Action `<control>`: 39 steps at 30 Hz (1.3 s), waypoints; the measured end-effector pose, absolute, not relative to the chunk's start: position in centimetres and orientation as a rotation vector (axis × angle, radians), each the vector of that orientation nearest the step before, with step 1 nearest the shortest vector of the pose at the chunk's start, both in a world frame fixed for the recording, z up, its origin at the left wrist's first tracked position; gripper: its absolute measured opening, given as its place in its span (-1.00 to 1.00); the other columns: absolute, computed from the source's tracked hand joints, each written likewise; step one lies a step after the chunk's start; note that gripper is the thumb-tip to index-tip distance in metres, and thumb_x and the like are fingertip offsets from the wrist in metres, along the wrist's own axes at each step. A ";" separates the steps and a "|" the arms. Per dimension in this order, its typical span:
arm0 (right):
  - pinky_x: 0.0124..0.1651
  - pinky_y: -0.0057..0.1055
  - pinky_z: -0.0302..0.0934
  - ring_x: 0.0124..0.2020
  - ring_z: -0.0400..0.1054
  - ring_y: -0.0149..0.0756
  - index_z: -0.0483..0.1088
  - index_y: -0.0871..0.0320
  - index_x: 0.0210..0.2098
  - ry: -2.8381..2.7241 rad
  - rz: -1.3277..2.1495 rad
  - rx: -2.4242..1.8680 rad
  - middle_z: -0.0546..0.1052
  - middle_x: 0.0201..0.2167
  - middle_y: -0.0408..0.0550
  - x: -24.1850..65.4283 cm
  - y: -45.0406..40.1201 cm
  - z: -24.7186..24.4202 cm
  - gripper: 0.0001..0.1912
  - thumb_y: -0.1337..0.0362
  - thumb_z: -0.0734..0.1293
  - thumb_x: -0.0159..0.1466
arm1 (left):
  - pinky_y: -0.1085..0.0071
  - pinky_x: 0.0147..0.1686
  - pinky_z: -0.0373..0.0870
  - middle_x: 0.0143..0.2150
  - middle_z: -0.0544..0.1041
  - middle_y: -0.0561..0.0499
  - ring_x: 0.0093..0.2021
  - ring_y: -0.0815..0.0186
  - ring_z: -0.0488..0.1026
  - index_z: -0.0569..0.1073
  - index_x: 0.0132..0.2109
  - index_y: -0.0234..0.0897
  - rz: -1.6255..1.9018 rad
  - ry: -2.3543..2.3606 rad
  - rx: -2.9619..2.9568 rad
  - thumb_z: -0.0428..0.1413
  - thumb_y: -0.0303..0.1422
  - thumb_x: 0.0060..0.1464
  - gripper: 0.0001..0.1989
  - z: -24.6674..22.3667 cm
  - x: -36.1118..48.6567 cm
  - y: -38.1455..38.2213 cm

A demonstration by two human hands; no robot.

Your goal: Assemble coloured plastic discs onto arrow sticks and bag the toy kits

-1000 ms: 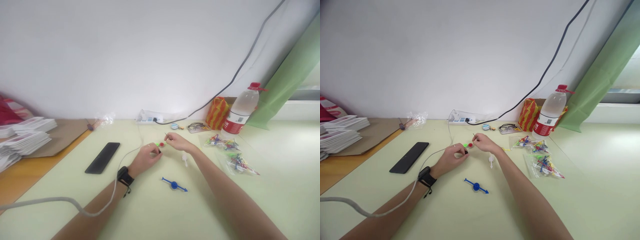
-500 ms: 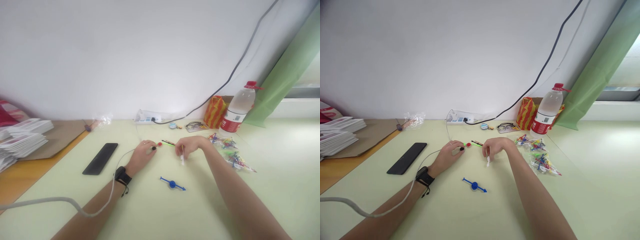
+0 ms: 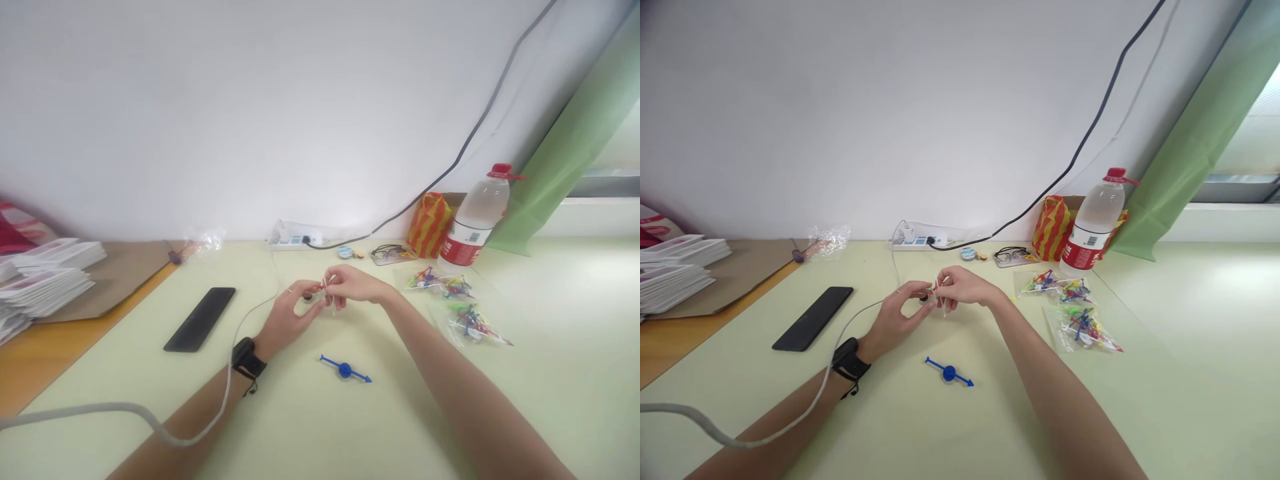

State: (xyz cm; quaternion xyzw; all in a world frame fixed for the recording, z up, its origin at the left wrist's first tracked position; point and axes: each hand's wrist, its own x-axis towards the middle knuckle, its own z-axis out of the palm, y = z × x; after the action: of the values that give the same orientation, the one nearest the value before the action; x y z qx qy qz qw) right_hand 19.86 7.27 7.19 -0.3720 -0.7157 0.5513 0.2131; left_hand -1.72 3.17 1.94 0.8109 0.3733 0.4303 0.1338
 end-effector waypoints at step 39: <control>-0.27 -0.42 0.18 -0.21 0.44 -0.22 0.43 0.12 -0.07 -2.399 0.749 -1.631 0.56 -0.16 -0.01 24.6 9.5 6.2 -0.71 0.18 0.41 0.24 | 0.06 0.10 0.41 0.08 0.60 -0.06 0.06 0.09 0.45 0.57 0.01 -0.13 0.859 1.236 2.859 0.09 -0.37 0.34 -0.80 0.7 -2.7 4.5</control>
State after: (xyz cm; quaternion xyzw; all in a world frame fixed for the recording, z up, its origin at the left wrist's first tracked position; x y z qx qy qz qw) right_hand 24.60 9.50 6.25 -0.5430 -0.7986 0.2494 0.0726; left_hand -2.72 4.51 0.73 0.8840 0.3821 0.2655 -0.0445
